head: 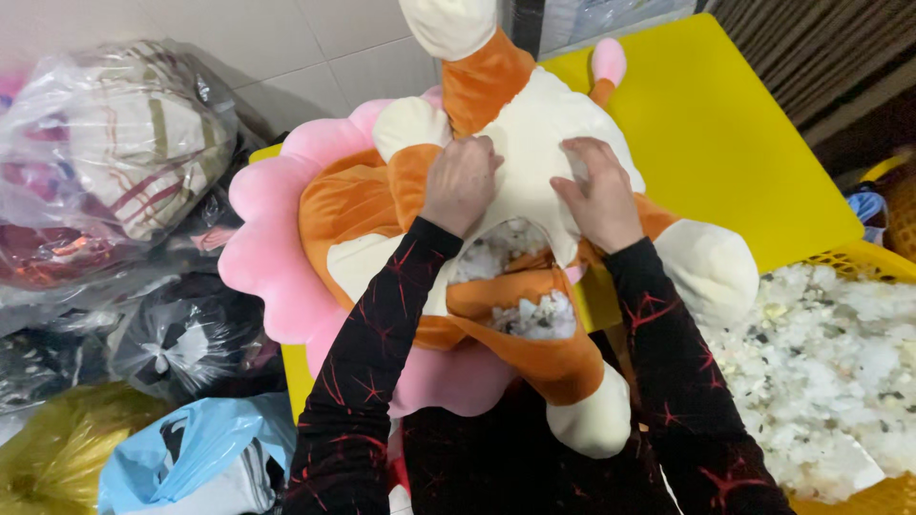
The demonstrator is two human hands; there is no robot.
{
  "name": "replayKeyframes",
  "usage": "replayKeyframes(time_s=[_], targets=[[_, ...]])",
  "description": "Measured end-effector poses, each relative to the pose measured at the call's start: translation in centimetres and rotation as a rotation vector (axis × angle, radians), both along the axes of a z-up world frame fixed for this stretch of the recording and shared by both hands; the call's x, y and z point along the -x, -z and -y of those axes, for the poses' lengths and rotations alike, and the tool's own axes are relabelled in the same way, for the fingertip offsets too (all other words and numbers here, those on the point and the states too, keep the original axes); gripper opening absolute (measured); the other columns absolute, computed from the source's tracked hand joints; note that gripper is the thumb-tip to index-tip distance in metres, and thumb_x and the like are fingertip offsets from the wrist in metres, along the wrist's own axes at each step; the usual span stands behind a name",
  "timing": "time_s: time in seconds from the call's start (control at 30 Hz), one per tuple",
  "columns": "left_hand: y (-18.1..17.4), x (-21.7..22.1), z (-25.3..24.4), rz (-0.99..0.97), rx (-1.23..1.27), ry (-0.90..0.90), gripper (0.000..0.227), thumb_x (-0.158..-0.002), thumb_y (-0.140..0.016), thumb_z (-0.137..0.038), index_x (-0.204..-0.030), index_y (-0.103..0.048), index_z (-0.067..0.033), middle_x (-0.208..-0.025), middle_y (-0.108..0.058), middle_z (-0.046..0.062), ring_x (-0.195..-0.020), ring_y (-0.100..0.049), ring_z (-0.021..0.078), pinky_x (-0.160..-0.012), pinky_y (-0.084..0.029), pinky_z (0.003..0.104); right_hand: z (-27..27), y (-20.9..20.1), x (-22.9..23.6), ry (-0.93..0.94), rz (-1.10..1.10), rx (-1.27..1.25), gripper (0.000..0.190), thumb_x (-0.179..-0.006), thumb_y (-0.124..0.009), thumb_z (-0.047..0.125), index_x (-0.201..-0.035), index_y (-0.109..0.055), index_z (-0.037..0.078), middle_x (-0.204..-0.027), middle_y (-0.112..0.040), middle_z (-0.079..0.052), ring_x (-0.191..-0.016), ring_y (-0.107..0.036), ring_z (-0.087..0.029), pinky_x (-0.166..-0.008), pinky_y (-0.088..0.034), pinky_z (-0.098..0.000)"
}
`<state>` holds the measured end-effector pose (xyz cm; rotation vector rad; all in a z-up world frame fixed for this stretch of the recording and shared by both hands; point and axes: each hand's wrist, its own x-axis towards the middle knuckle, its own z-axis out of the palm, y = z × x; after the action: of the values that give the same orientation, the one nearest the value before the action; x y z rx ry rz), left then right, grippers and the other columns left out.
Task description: The person repeatedly scoops white stuffing from a yellow basket and packs it into the torso of a large orange and white plush toy. They press and smooth the material into the opening to fill the body.
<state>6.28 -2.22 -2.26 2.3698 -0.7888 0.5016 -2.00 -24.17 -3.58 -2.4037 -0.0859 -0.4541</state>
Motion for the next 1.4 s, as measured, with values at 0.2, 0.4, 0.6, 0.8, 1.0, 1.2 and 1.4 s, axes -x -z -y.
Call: replayKeyframes(time_s=[0.2, 0.4, 0.6, 0.8, 1.0, 1.2, 1.4], targets=[[-0.8, 0.9, -2.6, -0.366, -0.164, -0.235, 0.078, -0.072, -0.086, -0.057, -0.113, -0.058, 0.004, -0.1, -0.071, 0.022, -0.1, -0.07, 0.0389, -0.082, -0.056, 0.047, 0.7, 0.2, -2.7, -0.008, -0.003, 0.08, 0.092, -0.075, -0.089, 0.031, -0.146, -0.043, -0.004, -0.145, -0.052, -0.028, -0.133, -0.049, -0.047, -0.105, -0.037, -0.0552], [-0.3, 0.8, -2.6, -0.36, -0.273, -0.132, 0.12, -0.062, -0.092, -0.053, -0.148, -0.034, 0.0078, -0.119, -0.067, 0.022, -0.11, -0.064, 0.0394, -0.086, -0.055, 0.047, 5.6, 3.9, -4.9, 0.398, -0.241, -0.18, 0.08, -0.096, -0.07, 0.04, -0.16, -0.038, 0.003, -0.147, -0.058, -0.028, -0.131, -0.059, -0.04, -0.113, -0.046, -0.0418], [-0.6, 0.8, -2.3, -0.487, -0.334, -0.082, 0.14, -0.05, -0.097, -0.045, -0.153, -0.018, 0.0082, -0.136, -0.057, 0.022, -0.118, -0.057, 0.0406, -0.098, -0.048, 0.049, 7.2, 8.1, -3.8, 0.306, -0.344, -0.695, 0.111, -0.084, -0.083, 0.023, -0.156, -0.005, -0.007, -0.142, -0.05, -0.026, -0.132, -0.054, -0.033, -0.107, -0.047, -0.0396], [-0.8, 0.6, -0.5, -0.705, -0.057, -0.156, 0.131, -0.065, -0.095, -0.057, -0.157, -0.02, -0.0016, -0.139, -0.057, 0.022, -0.129, -0.051, 0.0426, -0.109, -0.039, 0.052, 6.6, 6.7, -1.5, 0.052, -0.121, -0.926, 0.094, -0.081, -0.083, -0.004, -0.16, -0.032, -0.006, -0.149, -0.059, -0.021, -0.135, -0.061, -0.031, -0.112, -0.051, -0.0389], [1.1, 0.7, 2.1, -0.56, -0.018, -0.317, 0.093, -0.06, -0.091, -0.041, -0.132, -0.052, 0.0028, -0.118, -0.072, 0.019, -0.118, -0.062, 0.0382, -0.1, -0.043, 0.056, 5.0, 2.9, -2.5, -0.032, 0.179, -1.168, 0.101, -0.077, -0.077, -0.012, -0.158, -0.019, 0.004, -0.143, -0.053, -0.019, -0.129, -0.061, -0.03, -0.108, -0.056, -0.0407], [1.7, -0.8, 2.3, -0.354, -0.143, -0.458, 0.049, -0.076, -0.084, -0.047, -0.085, -0.074, -0.0001, -0.093, -0.074, 0.021, -0.09, -0.071, 0.0416, -0.076, -0.053, 0.053, 5.0, 4.4, -5.4, 0.009, 0.215, -0.907, 0.103, -0.093, -0.081, 0.001, -0.164, -0.006, 0.0, -0.154, -0.042, -0.024, -0.142, -0.052, -0.03, -0.12, -0.046, -0.037], [1.8, 0.3, 3.9, -0.278, -0.125, -0.531, 0.053, -0.083, -0.074, -0.058, -0.084, -0.076, -0.0051, -0.083, -0.074, 0.02, -0.082, -0.071, 0.0421, -0.078, -0.049, 0.056, 5.8, 8.5, -4.3, 0.216, -0.191, -0.822, 0.126, -0.078, -0.09, 0.017, -0.156, 0.006, -0.006, -0.154, -0.043, -0.024, -0.141, -0.048, -0.028, -0.116, -0.04, -0.0336]])
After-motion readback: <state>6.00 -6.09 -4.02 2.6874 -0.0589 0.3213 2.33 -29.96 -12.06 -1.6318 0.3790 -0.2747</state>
